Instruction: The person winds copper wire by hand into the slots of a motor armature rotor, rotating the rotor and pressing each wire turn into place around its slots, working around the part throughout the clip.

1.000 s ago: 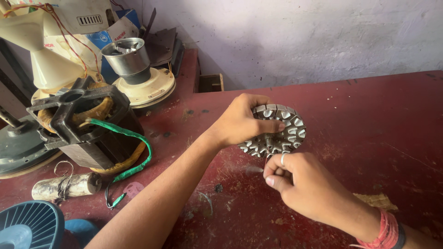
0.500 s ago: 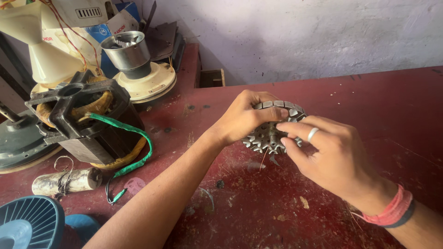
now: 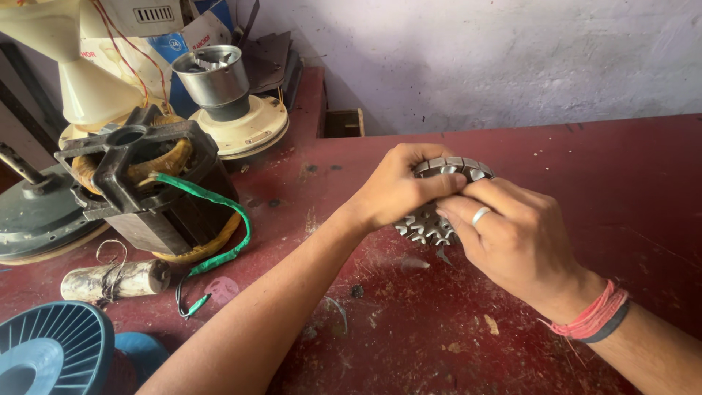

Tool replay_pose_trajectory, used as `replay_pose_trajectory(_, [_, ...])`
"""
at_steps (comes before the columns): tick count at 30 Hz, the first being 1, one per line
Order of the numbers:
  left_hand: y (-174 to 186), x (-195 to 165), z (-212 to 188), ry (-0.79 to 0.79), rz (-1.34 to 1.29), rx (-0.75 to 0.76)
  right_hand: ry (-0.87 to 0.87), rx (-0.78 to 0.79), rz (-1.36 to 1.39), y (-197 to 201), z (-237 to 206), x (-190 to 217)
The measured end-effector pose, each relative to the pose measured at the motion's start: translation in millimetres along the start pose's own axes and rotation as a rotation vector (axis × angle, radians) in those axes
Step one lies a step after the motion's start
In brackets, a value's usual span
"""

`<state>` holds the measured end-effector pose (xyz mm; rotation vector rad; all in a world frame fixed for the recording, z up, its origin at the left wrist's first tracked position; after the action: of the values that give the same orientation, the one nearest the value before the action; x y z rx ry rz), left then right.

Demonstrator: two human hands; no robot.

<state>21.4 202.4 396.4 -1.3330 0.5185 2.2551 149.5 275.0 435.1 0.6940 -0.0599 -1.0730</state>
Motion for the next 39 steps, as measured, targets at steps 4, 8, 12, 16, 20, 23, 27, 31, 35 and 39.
replay_pose_trajectory(4, [0,-1,0,0.025,0.032,-0.027,0.0,0.029,0.047,-6,-4,0])
replay_pose_trajectory(8, [1,3,0,0.053,0.002,-0.023,-0.023,0.097,0.112,-14,-7,8])
replay_pose_trajectory(12, [5,9,3,0.096,0.001,-0.035,-0.008,0.184,0.215,-17,-10,31])
replay_pose_trajectory(16, [7,7,2,0.086,-0.046,-0.044,0.067,0.173,0.358,0,-16,62])
replay_pose_trajectory(20, [5,3,1,0.064,0.086,-0.051,0.182,0.17,0.504,16,-20,88])
replay_pose_trajectory(23, [5,3,-3,0.065,0.042,-0.023,0.18,0.029,0.51,35,-15,79])
replay_pose_trajectory(27, [8,-8,-5,-0.082,0.185,-0.055,-0.422,-0.152,0.325,35,-15,-19])
replay_pose_trajectory(31, [6,-14,-8,-0.161,0.174,-0.062,-0.663,-0.12,0.702,-7,-27,-82])
replay_pose_trajectory(35, [8,-11,-9,-0.082,0.172,-0.087,-0.908,0.068,1.16,-65,-52,-91])
replay_pose_trajectory(39, [4,-17,-11,-0.101,0.211,-0.094,-0.898,0.065,1.228,-73,-53,-84])
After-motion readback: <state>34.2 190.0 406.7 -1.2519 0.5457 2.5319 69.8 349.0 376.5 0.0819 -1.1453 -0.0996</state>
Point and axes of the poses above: each hand's wrist, its own z-axis towards the middle knuckle, its own y-axis out of the back of the hand, x = y × z, the point moved 10 cm from there along z, towards the middle knuckle, and after that the axes turned 15 degrees about -z, right-handed, at the moved point
